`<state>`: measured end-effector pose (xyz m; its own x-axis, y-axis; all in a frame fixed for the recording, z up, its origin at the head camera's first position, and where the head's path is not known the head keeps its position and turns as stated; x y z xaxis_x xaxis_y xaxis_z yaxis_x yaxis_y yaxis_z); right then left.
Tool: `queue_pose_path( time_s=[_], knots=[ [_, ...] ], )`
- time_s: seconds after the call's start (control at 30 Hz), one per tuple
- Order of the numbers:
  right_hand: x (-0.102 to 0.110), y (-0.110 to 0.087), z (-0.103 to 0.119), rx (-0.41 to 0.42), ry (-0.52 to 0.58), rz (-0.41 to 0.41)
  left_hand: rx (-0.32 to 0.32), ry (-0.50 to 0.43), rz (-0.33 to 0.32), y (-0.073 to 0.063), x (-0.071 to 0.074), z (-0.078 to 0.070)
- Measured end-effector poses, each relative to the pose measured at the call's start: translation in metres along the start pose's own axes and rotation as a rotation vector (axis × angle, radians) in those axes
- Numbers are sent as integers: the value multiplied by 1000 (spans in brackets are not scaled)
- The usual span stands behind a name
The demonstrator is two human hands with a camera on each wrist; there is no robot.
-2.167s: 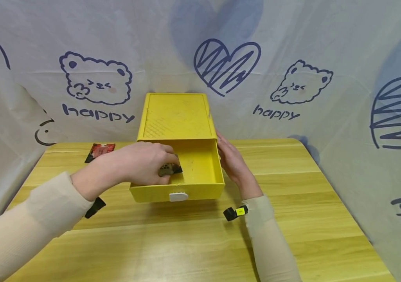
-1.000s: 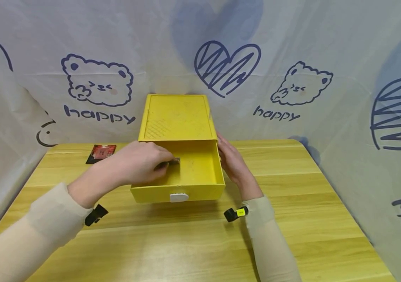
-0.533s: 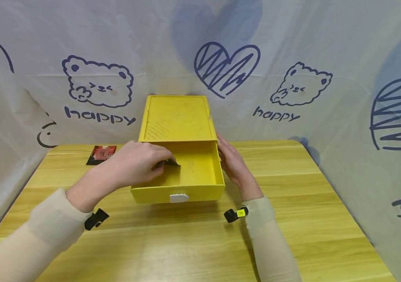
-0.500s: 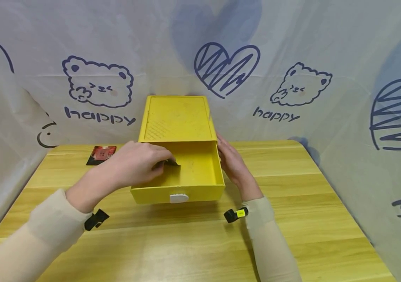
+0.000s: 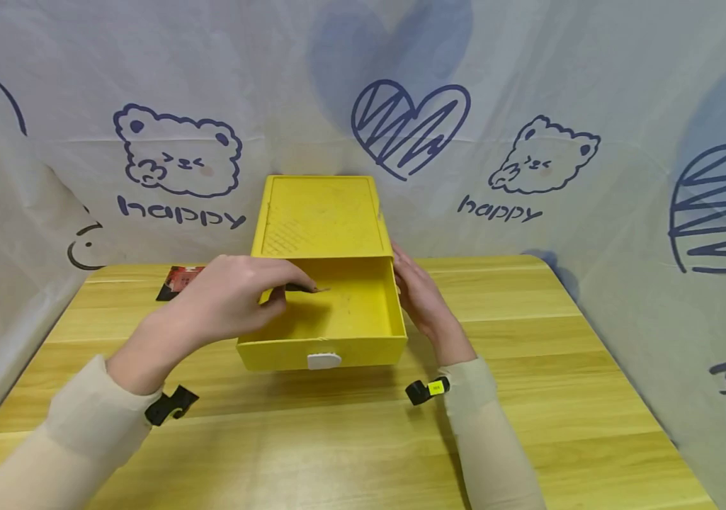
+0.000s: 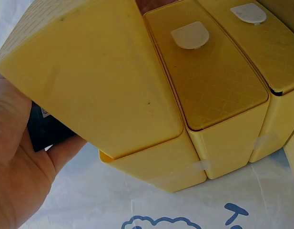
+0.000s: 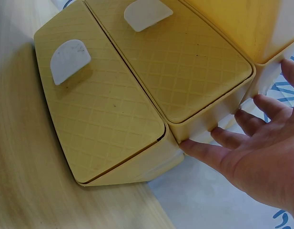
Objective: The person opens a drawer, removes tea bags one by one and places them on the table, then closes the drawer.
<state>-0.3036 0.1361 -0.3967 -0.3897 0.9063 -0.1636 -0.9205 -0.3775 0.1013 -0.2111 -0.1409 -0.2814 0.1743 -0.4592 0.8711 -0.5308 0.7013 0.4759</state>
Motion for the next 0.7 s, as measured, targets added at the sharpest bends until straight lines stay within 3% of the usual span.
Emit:
queue_pose_path(
  time_s=[0.27,0.7],
  knots=[
    [-2,0,1,-1,6,-2,-89,-65,-160,-8,4,0],
    [-1,-1,0,6,7,12,-129,-112,-423,-24,10,2]
  ],
)
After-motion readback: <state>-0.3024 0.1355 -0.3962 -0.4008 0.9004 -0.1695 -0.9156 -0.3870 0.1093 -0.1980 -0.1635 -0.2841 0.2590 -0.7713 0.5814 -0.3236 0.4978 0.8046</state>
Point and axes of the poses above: each hand's wrist, its own y-axis towards the middle knuckle, its own x-axis out of the back of the hand, z = x × y, the point moved 2 cm from there along y, towards the middle knuckle
